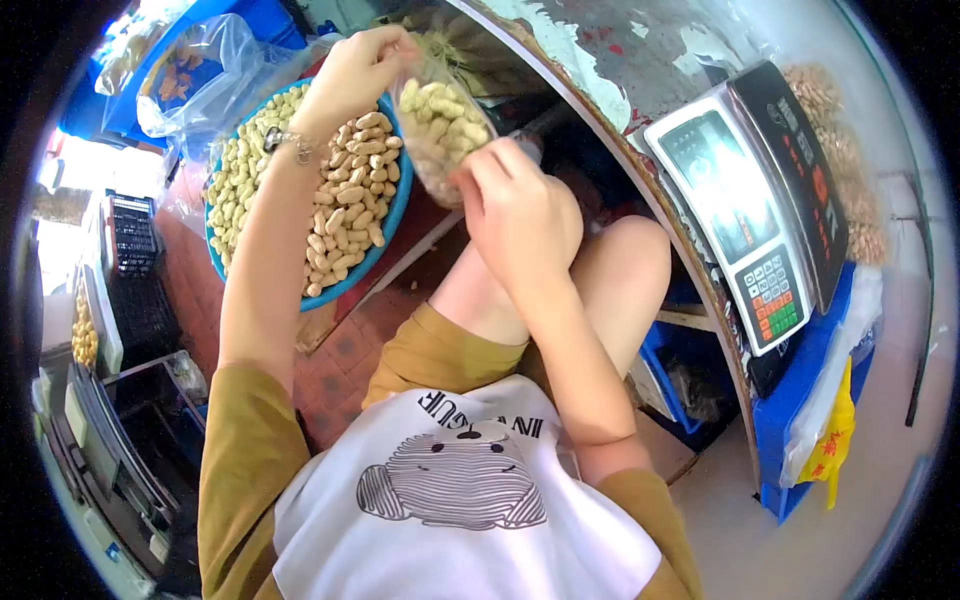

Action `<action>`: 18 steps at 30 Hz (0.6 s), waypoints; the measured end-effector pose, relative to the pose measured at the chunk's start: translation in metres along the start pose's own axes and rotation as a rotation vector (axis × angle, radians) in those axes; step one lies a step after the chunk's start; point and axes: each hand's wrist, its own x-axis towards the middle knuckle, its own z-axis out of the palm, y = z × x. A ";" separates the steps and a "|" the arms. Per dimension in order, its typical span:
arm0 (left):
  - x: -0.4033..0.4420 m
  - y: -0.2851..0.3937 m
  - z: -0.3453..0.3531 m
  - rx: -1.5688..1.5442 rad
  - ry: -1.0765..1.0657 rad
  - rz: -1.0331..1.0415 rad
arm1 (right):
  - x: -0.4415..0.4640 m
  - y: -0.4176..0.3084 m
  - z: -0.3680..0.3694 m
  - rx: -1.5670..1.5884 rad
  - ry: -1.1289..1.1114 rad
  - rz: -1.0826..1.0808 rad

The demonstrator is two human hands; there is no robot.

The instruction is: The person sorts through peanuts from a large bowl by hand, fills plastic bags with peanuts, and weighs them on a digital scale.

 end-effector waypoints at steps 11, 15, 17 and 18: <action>-0.006 -0.001 0.018 -0.003 0.059 -0.149 | -0.010 -0.004 -0.003 -0.045 -0.053 -0.046; -0.017 -0.003 0.020 0.002 0.088 -0.119 | -0.016 -0.001 0.009 -0.043 -0.091 -0.091; -0.019 0.001 0.015 -0.015 0.092 -0.146 | -0.009 -0.009 0.001 -0.096 -0.139 -0.086; -0.022 -0.004 0.019 -0.041 0.137 -0.129 | -0.011 -0.014 -0.003 -0.123 -0.171 -0.070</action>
